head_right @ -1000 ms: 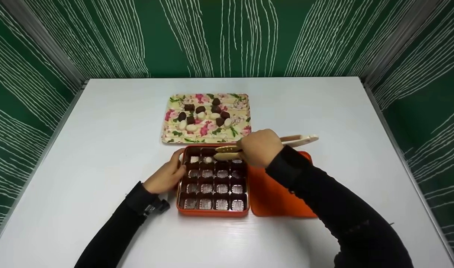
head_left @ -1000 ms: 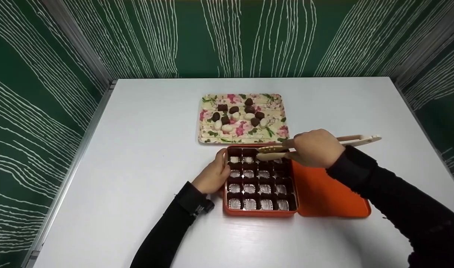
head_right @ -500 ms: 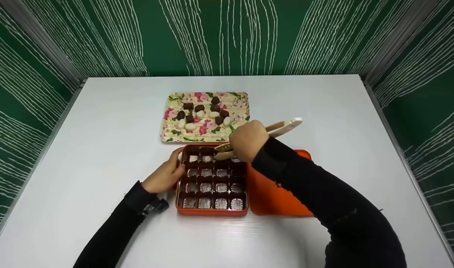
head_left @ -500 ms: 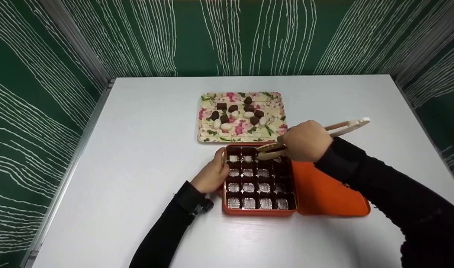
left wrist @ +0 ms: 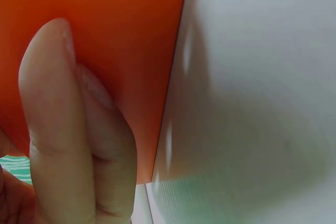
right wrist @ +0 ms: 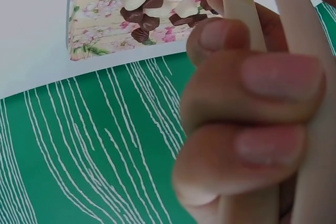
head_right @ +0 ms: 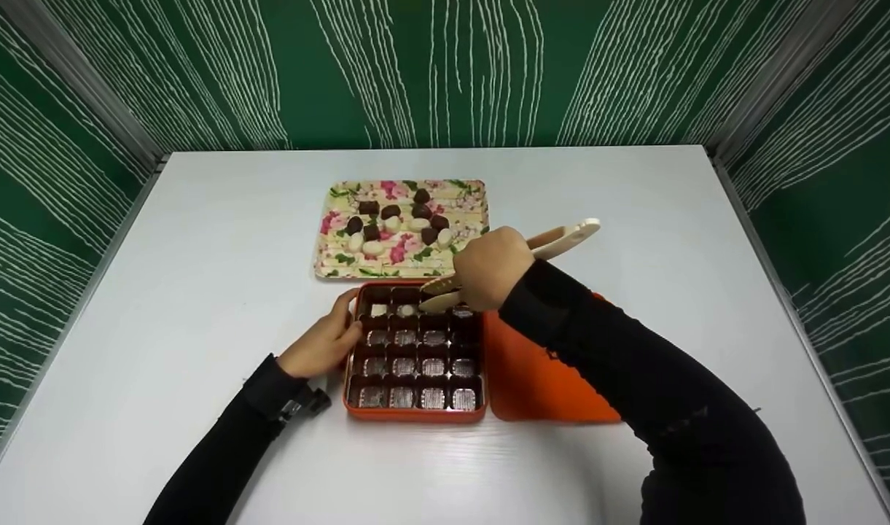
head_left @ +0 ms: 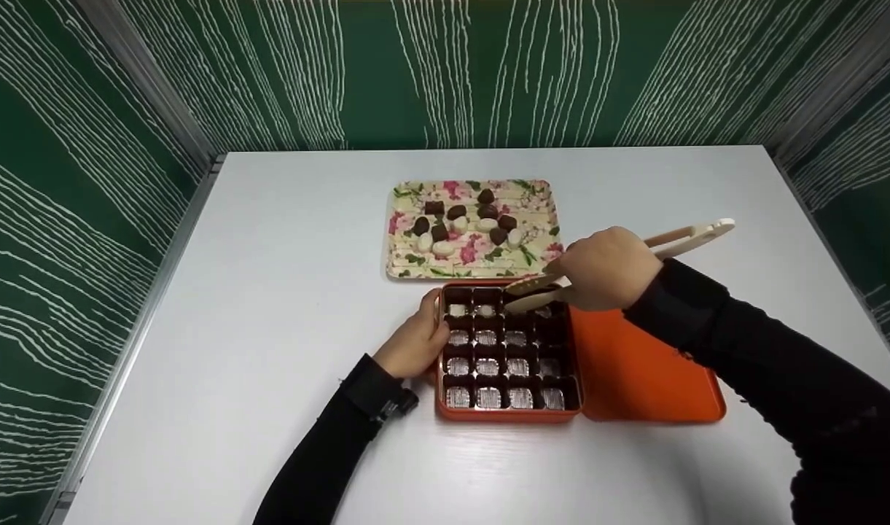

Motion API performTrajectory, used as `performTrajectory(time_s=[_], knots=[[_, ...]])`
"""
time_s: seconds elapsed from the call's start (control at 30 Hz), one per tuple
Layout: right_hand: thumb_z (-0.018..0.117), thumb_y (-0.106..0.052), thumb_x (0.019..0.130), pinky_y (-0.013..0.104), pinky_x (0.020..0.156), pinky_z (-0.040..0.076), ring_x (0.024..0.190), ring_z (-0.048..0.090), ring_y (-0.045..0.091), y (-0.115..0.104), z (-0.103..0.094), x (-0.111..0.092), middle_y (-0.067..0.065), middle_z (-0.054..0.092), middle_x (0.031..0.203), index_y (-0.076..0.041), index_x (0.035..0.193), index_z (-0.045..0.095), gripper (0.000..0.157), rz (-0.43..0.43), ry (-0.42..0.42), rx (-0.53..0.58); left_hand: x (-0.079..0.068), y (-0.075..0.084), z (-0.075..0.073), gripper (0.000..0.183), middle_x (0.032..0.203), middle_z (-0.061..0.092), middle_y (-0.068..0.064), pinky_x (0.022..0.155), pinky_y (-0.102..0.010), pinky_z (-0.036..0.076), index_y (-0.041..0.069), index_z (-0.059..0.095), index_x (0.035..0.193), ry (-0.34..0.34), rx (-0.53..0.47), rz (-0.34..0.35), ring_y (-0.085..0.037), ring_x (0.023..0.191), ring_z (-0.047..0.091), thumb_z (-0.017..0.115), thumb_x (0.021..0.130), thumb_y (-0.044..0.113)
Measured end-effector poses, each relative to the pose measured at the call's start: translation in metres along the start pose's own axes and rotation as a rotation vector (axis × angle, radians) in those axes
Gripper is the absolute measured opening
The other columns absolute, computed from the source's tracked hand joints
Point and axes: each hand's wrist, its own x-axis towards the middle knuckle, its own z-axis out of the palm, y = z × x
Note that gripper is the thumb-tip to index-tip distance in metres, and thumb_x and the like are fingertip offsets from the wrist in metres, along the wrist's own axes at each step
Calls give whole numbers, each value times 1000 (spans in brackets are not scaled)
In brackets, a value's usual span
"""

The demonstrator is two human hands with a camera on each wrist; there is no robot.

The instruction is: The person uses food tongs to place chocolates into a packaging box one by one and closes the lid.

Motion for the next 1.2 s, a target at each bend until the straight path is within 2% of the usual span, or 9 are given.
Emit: performTrajectory(time_s=[0.13, 0.23, 0.4, 0.57, 0.67, 0.77, 0.93, 1.1, 1.2], knots=[[79, -30, 88, 46, 58, 51, 58, 54, 22, 6, -2, -1, 2, 61, 66, -17, 103, 81, 20, 14, -31, 46, 0, 0, 0, 63, 136, 56, -36, 112, -50, 42, -6, 16, 158, 3, 4, -3, -44, 128, 56, 42, 104, 14], [77, -30, 90, 48, 63, 53, 66, 62, 25, 13, -5, -2, 4, 72, 79, -17, 108, 81, 23, 25, -48, 92, 0, 0, 0, 63, 135, 57, -36, 111, -50, 43, -6, 17, 158, 5, 5, 2, -44, 127, 57, 43, 104, 14], [75, -29, 92, 51, 66, 54, 76, 69, 29, 19, -7, -4, 6, 77, 92, -17, 110, 81, 23, 18, -47, 118, 0, 0, 0, 63, 134, 58, -35, 109, -50, 45, -3, 17, 158, -1, 4, -4, -43, 124, 59, 43, 104, 15], [74, -27, 94, 51, 60, 52, 67, 64, 31, 26, -3, 1, 9, 73, 85, -16, 115, 79, 24, 30, 73, 107, 0, -1, 0, 63, 130, 60, -34, 108, -50, 46, -5, 16, 158, 3, 11, -5, -42, 121, 61, 43, 105, 15], [73, -25, 96, 51, 53, 49, 61, 59, 33, 35, 5, 7, 15, 68, 81, -11, 120, 76, 29, 90, 187, 81, 0, 0, 0, 63, 127, 62, -32, 106, -49, 47, -6, 15, 158, 1, 16, -5, -40, 117, 63, 41, 105, 14], [71, -25, 97, 52, 53, 49, 64, 60, 36, 44, 19, 15, 21, 68, 86, -5, 125, 71, 35, 171, 219, 88, 0, 0, 0, 63, 129, 60, -33, 107, -49, 46, -6, 15, 158, 3, 17, -1, -40, 117, 62, 41, 105, 14], [67, -27, 101, 55, 67, 54, 81, 65, 41, 56, 46, 28, 26, 71, 105, 0, 135, 65, 43, 258, 122, 162, 1, 1, 0, 62, 130, 59, -36, 109, -49, 45, -5, 17, 158, 9, 16, 11, -42, 121, 60, 42, 104, 14], [61, -28, 103, 59, 83, 53, 100, 64, 46, 58, 66, 37, 30, 66, 123, 2, 143, 57, 50, 323, 10, 295, 2, -1, 1, 62, 133, 58, -34, 110, -48, 44, -2, 17, 159, 1, -6, -6, -41, 124, 59, 43, 105, 16], [58, -32, 105, 59, 86, 51, 103, 63, 46, 56, 72, 39, 30, 66, 124, 3, 147, 52, 55, 348, -19, 358, 2, 0, 1, 63, 133, 59, -34, 109, -48, 45, -3, 16, 159, 0, -15, -15, -40, 122, 60, 42, 105, 16]])
